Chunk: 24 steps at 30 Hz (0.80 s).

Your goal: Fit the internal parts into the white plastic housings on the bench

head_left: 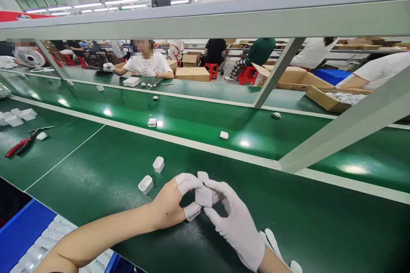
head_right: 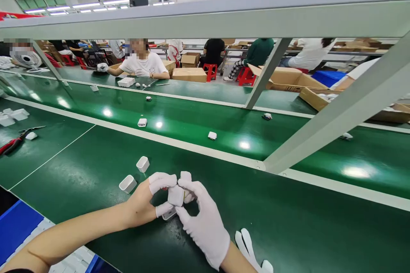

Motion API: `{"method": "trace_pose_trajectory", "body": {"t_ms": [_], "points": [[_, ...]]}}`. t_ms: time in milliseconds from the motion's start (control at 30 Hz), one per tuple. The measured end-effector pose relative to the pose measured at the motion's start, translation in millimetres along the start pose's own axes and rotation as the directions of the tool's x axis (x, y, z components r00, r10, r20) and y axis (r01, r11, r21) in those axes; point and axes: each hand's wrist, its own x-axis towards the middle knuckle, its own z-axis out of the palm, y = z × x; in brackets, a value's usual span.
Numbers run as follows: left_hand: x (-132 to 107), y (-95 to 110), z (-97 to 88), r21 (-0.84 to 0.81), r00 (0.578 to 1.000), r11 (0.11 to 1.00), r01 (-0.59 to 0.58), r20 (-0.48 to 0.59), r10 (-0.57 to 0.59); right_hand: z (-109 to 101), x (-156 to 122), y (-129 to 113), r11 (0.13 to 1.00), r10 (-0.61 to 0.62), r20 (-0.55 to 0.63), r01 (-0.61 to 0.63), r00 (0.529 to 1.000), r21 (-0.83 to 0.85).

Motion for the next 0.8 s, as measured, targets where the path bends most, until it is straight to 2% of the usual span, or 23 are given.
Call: {"method": "trace_pose_trajectory", "body": {"t_ms": [100,167,300,400,500,600,667,733,800], "points": [[-3,-4,11.6,0.001,0.982,0.988,-0.152,-0.112,0.151,0,-14,10,0.997,-0.03,-0.065,0.034,0.997,0.064],[-8,-6,17.0,0.027,0.968,0.982,-0.189,-0.161,0.191,0,-20,18,0.995,-0.036,-0.067,0.042,0.997,0.091],[-16,-7,21.2,0.069,0.977,0.99,-0.122,-0.166,0.132,2,-28,32,0.994,-0.043,-0.017,0.044,0.999,0.096],[-20,-6,23.3,0.108,0.987,0.993,-0.047,-0.148,0.063,8,-29,34,0.99,-0.006,0.032,0.002,0.999,0.139],[-22,-9,27.8,0.218,0.984,0.974,-0.064,-0.147,0.097,14,-30,32,0.996,0.048,0.1,-0.056,0.994,0.073],[-24,-14,30.7,0.288,0.979,0.943,-0.165,-0.069,0.192,16,-30,32,0.99,0.139,0.153,-0.141,0.978,0.007],[-23,-17,28.3,0.209,0.98,0.958,-0.194,0.008,0.197,14,-29,35,0.967,0.235,0.144,-0.246,0.961,0.061],[-21,-19,21.4,0.053,0.988,0.99,-0.133,0.091,0.128,8,-27,37,0.925,0.324,0.117,-0.34,0.939,0.171],[-18,-22,11.2,-0.062,0.971,0.998,0.03,0.24,-0.014,2,-24,37,0.866,0.395,0.108,-0.409,0.912,0.287]]}}
